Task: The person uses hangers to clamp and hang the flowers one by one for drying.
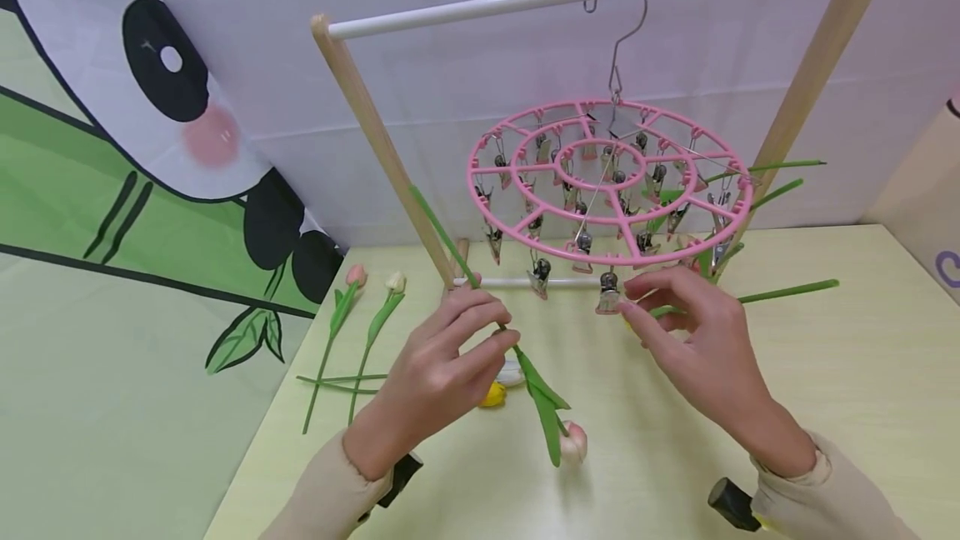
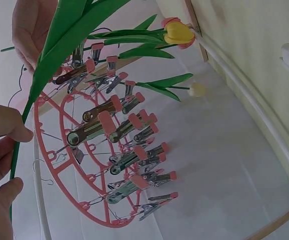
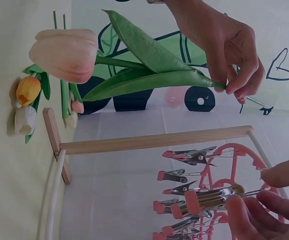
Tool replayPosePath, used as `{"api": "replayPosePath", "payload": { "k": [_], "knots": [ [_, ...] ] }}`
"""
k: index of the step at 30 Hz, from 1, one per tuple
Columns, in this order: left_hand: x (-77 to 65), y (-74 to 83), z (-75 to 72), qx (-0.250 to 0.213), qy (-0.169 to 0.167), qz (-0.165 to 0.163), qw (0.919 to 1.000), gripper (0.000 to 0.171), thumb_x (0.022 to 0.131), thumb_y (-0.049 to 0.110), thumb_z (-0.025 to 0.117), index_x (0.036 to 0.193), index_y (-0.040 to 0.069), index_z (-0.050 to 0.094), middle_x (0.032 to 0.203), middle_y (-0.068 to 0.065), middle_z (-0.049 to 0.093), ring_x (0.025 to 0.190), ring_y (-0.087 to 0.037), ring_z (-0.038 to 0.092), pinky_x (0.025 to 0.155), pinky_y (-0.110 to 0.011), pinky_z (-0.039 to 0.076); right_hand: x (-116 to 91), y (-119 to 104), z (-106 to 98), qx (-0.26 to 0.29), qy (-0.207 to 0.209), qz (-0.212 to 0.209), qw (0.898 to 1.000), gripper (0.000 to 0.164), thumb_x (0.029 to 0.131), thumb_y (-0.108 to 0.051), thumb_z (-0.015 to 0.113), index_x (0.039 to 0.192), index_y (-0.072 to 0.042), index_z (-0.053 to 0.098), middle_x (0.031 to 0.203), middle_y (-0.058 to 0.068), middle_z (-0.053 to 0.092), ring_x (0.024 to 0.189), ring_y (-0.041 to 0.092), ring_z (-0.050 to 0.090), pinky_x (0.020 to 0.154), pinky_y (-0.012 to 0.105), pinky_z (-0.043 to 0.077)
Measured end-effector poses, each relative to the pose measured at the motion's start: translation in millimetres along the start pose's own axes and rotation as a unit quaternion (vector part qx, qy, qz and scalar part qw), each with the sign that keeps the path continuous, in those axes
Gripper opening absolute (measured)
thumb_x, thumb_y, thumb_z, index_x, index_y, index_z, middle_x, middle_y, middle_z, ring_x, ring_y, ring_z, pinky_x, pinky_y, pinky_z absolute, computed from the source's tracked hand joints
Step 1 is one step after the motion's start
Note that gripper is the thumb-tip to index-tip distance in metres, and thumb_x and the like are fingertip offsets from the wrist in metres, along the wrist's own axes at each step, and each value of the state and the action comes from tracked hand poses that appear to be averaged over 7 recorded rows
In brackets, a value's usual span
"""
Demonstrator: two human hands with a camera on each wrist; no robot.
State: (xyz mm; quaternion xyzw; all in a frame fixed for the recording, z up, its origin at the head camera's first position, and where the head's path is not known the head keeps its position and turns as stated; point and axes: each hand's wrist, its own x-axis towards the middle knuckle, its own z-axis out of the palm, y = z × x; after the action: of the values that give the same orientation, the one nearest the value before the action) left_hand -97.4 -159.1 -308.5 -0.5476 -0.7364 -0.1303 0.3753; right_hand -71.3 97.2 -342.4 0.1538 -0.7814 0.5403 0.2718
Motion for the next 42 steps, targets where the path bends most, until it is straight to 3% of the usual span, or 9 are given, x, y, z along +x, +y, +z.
{"api": "replayPosePath", "payload": {
  "k": [6,12,18,22,28,34,38,42],
  "knots": [
    [5.0,0.8,-0.6,0.002,-0.005,0.017,0.9998,0.010,0.084,-0.001,0.062,0.086,0.002,0.072,0.096,-0.010,0.062,0.096,-0.026,0.056,0.099,-0.040,0.045,-7,-7,1,-0.012,-0.020,-0.024,0.999,0.028,0.077,0.003,0.074,0.101,-0.011,0.069,0.093,-0.003,0.067,0.082,0.006,0.060,0.061,0.015,0.052],
    [9.9,1.9,-0.6,0.009,-0.001,0.034,0.9994,0.012,0.083,0.000,0.060,0.086,0.003,0.072,0.096,-0.010,0.061,0.096,-0.025,0.057,0.097,-0.041,0.047,-10,-12,10,0.025,-0.080,-0.034,0.996,0.032,0.077,-0.001,0.076,0.104,-0.017,0.067,0.094,-0.008,0.065,0.083,0.009,0.061,0.058,0.021,0.053],
    [17.1,3.2,3.2,0.024,0.009,0.056,0.9981,0.013,0.084,0.000,0.059,0.085,0.003,0.071,0.093,-0.009,0.061,0.093,-0.023,0.058,0.098,-0.042,0.046,-10,-7,23,0.059,-0.140,-0.032,0.988,0.026,0.081,-0.009,0.075,0.103,-0.018,0.065,0.093,-0.011,0.064,0.080,0.008,0.060,0.059,0.024,0.053],
    [20.9,5.2,5.4,0.045,-0.001,0.070,0.9965,0.013,0.083,-0.002,0.060,0.085,0.004,0.072,0.091,-0.008,0.062,0.092,-0.022,0.058,0.098,-0.040,0.046,-10,-4,31,0.085,-0.168,-0.027,0.982,0.022,0.082,-0.011,0.073,0.102,-0.018,0.067,0.092,-0.011,0.064,0.081,0.009,0.060,0.059,0.025,0.054],
    [21.5,7.4,8.0,0.056,-0.022,0.079,0.9951,0.013,0.081,-0.001,0.065,0.088,0.004,0.074,0.091,-0.008,0.063,0.093,-0.022,0.059,0.101,-0.040,0.043,-7,-5,36,0.127,-0.183,-0.041,0.974,0.022,0.084,-0.007,0.071,0.102,-0.016,0.067,0.089,-0.007,0.065,0.079,0.011,0.060,0.059,0.026,0.054],
    [19.7,8.9,9.5,0.042,-0.033,0.077,0.9956,0.014,0.080,0.002,0.068,0.093,0.004,0.074,0.092,-0.009,0.065,0.094,-0.023,0.058,0.100,-0.036,0.044,-3,-4,40,0.142,-0.199,-0.027,0.969,0.020,0.084,-0.003,0.068,0.101,-0.013,0.067,0.092,-0.006,0.066,0.078,0.011,0.061,0.065,0.026,0.055],
    [17.8,9.9,10.5,0.025,-0.035,0.073,0.9964,0.016,0.079,0.002,0.069,0.095,0.003,0.073,0.095,-0.010,0.065,0.095,-0.023,0.058,0.099,-0.033,0.045,-2,-2,42,0.150,-0.209,-0.012,0.966,0.020,0.084,0.000,0.066,0.100,-0.011,0.068,0.092,-0.005,0.067,0.079,0.012,0.063,0.066,0.028,0.057],
    [15.4,9.5,11.4,0.012,-0.012,0.070,0.9974,0.015,0.085,0.003,0.060,0.093,0.003,0.073,0.101,-0.012,0.063,0.098,-0.025,0.057,0.100,-0.042,0.044,-1,-2,43,0.153,-0.211,0.002,0.965,0.019,0.083,0.001,0.066,0.098,-0.011,0.068,0.091,-0.003,0.067,0.078,0.013,0.064,0.066,0.029,0.058]
  ]
}}
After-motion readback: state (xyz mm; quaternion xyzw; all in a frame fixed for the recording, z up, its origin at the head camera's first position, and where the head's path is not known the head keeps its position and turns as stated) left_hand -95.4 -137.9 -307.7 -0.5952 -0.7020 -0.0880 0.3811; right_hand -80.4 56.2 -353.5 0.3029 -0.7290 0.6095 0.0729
